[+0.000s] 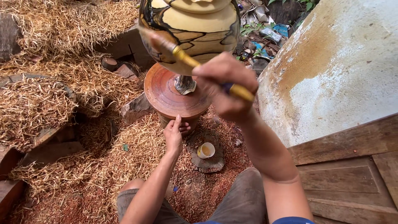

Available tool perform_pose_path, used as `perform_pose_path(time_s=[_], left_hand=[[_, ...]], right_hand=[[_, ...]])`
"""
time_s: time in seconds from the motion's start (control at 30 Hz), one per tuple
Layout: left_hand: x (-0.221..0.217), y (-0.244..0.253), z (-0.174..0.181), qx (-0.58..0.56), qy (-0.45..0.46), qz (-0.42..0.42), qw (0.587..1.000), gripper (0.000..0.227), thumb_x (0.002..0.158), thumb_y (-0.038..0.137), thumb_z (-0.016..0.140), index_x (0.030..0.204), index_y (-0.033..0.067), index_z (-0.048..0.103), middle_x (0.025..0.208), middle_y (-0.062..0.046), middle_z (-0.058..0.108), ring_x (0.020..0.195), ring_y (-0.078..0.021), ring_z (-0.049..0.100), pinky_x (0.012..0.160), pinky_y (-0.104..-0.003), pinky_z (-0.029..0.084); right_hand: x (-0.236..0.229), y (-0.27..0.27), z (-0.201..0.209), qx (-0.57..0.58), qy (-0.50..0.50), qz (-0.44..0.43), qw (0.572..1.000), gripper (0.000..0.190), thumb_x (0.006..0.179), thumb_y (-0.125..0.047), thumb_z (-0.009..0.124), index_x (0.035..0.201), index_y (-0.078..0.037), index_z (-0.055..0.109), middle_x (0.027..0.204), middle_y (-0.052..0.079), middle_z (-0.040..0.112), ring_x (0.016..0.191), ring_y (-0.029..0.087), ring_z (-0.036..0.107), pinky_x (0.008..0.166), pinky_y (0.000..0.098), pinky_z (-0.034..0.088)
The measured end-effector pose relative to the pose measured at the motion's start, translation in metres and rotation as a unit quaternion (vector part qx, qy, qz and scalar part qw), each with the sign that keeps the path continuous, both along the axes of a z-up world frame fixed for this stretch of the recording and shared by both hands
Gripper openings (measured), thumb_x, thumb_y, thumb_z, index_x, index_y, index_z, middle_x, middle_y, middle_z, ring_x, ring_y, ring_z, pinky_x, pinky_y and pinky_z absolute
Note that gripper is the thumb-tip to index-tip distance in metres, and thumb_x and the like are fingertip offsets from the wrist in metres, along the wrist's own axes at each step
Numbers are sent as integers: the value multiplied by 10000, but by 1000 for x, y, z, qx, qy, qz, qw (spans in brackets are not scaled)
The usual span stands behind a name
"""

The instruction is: Applying a clear varnish or finish to a decorative wooden vase using a brush.

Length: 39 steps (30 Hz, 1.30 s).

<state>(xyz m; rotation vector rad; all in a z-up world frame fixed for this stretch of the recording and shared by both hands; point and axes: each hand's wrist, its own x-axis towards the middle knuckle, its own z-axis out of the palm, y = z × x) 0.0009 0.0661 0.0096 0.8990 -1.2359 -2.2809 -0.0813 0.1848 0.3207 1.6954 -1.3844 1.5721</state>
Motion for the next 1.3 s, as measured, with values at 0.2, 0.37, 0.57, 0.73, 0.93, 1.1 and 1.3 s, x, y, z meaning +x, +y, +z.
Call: perform_pose_path(time_s=[0.2,0.37,0.57,0.73,0.93,1.1,1.3], left_hand=[[4,-29,-14,-41,8,22,999,306,997,337,658,848,70,655,777,-75,702,714,-171,709,735,-374,613],[4,-54,-18,-59,-1,33,998,299,1015,317,633,843,76,672,781,-53,698,693,-164,676,761,-374,589],[6,-64,-10,-52,8,13,999,258,1011,283,618,846,90,661,778,-50,698,674,-163,670,744,-361,576],[4,-66,-20,-54,1,17,998,266,1017,292,624,843,95,662,773,-57,697,672,-163,673,762,-362,568],[10,-64,-2,-50,0,7,999,250,998,295,645,867,88,692,804,-42,727,675,-159,679,778,-370,577],[9,-62,-9,-51,12,-3,999,277,998,313,646,879,68,698,799,-52,713,681,-165,682,780,-376,573],[9,-58,-2,-66,-8,4,998,264,985,304,651,875,70,702,770,-45,714,662,-152,674,780,-362,590]], right_hand=[[-131,82,-5,-98,-319,81,939,72,1122,-63,647,1117,-19,704,912,128,712,715,198,702,528,314,593],[-153,91,3,-121,-288,1,950,75,1129,-71,670,1108,-8,705,913,121,711,682,185,683,516,297,571],[-50,33,13,-19,128,-213,968,69,1086,-53,644,1047,-48,701,839,69,658,657,152,565,513,288,434],[-25,20,21,-22,206,-153,966,42,1007,-47,668,1017,-50,709,766,50,656,635,150,565,518,304,416],[-137,74,3,-43,-129,27,990,89,1135,-124,682,1138,-39,708,932,98,702,700,165,691,515,283,577],[-179,115,-11,-170,-266,7,949,162,1128,-125,744,1212,-9,669,926,128,721,741,212,712,555,332,584],[-115,52,14,-76,51,-177,980,106,1146,-119,670,1104,-25,689,957,113,726,799,183,707,628,285,606]])
